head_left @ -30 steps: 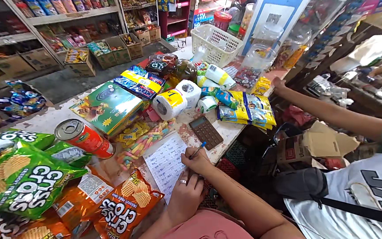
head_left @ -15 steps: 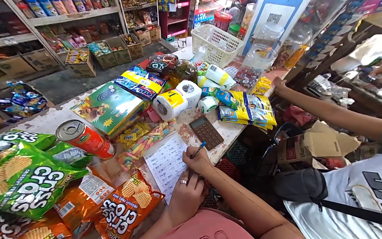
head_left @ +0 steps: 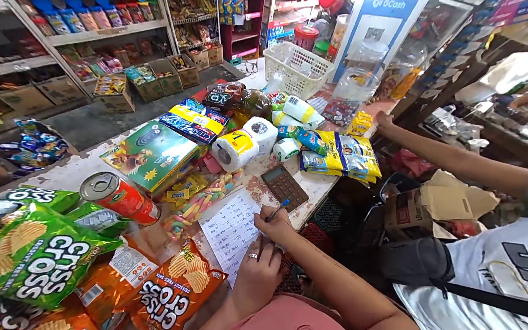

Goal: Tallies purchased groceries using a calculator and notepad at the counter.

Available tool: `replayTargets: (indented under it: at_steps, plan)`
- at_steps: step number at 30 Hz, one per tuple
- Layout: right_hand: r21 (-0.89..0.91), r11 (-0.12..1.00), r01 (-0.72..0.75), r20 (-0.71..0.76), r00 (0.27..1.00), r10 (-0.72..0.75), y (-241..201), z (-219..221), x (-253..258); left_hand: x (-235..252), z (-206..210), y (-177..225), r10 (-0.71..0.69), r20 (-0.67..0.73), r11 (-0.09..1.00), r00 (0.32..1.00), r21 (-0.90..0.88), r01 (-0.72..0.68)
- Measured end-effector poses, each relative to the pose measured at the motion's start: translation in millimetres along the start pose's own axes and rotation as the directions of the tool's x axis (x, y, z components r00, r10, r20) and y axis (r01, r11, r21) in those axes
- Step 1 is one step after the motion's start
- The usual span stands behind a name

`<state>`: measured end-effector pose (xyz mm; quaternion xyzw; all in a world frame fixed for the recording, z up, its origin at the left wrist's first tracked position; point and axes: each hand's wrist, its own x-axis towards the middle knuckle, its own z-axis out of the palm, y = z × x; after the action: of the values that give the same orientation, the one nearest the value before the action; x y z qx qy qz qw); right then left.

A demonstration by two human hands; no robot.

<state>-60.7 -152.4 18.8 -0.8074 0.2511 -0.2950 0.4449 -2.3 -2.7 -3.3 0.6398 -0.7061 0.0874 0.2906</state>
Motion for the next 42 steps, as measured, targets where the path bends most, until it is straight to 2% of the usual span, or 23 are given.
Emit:
replayTargets:
  at_steps: [4, 7, 11, 12, 15, 19, 23, 25, 28, 31, 33, 36, 38, 40, 42]
  plan:
    - [0.001, 1.0, 0.014, -0.045, 0.999, -0.014, 1, -1, 3, 2, -2, 0, -0.007, 0.0, 1.0, 1.0, 0.009, 0.007]
    - [-0.076, 0.997, 0.028, -0.078, 0.996, -0.033, 3, 3, -1, 1, 0, -2, -0.017, 0.02, 0.999, 1.0, 0.05, 0.016]
    - [0.168, 0.982, 0.089, -0.285, 0.958, -0.038, -5, -15, 1, 0, 0, -4, 0.006, 0.065, 0.996, 0.998, 0.086, -0.011]
    - [0.166, 0.983, 0.082, -0.319, 0.947, -0.025, -9, -29, 6, 1, 2, -5, 0.008, 0.061, 0.995, 0.998, 0.094, -0.014]
    - [-0.054, 0.994, -0.093, -0.295, 0.953, 0.073, 1, -65, 19, -1, 3, -4, -0.005, 0.058, 0.994, 0.998, 0.11, -0.001]
    - [-0.417, 0.881, -0.222, -0.116, 0.975, 0.191, 18, -66, 17, 1, 4, -4, -0.007, 0.038, 0.992, 0.999, 0.124, 0.002]
    - [-0.685, 0.697, -0.211, -0.013, 0.961, 0.278, -6, -45, 11, 1, 2, -4, -0.011, 0.057, 0.99, 0.998, 0.142, 0.003]
    - [-0.726, 0.671, -0.155, 0.02, 0.969, 0.245, -9, -41, 15, 2, 1, -2, -0.013, 0.059, 0.989, 0.998, 0.147, 0.004]
    - [-0.714, 0.693, -0.104, 0.066, 0.975, 0.214, -5, -42, 26, 1, 2, -1, -0.011, 0.063, 0.989, 0.998, 0.15, 0.001]
    - [-0.644, 0.76, -0.087, 0.005, 0.993, 0.118, -1, -43, 33, 1, 2, -2, -0.011, 0.072, 0.988, 0.997, 0.157, -0.001]
    - [-0.647, 0.758, -0.083, 0.036, 0.99, 0.139, -1, -45, 34, 1, 3, -3, -0.01, 0.066, 0.987, 0.998, 0.163, -0.001]
    - [-0.631, 0.775, -0.037, 0.024, 0.997, 0.067, 8, -47, 34, 1, 4, -3, -0.007, 0.058, 0.986, 0.998, 0.166, -0.003]
    - [-0.595, 0.801, -0.062, 0.054, 0.992, 0.116, 8, -53, 34, 0, 4, -3, -0.005, 0.057, 0.986, 0.998, 0.166, -0.005]
    - [-0.465, 0.882, -0.071, -0.02, 0.997, 0.07, 12, -63, 31, 1, 5, -4, 0.002, 0.048, 0.986, 0.999, 0.164, -0.01]
    - [-0.342, 0.939, -0.042, -0.194, 0.981, -0.026, 21, -73, 22, 0, 6, -4, 0.003, 0.047, 0.987, 0.999, 0.158, -0.011]
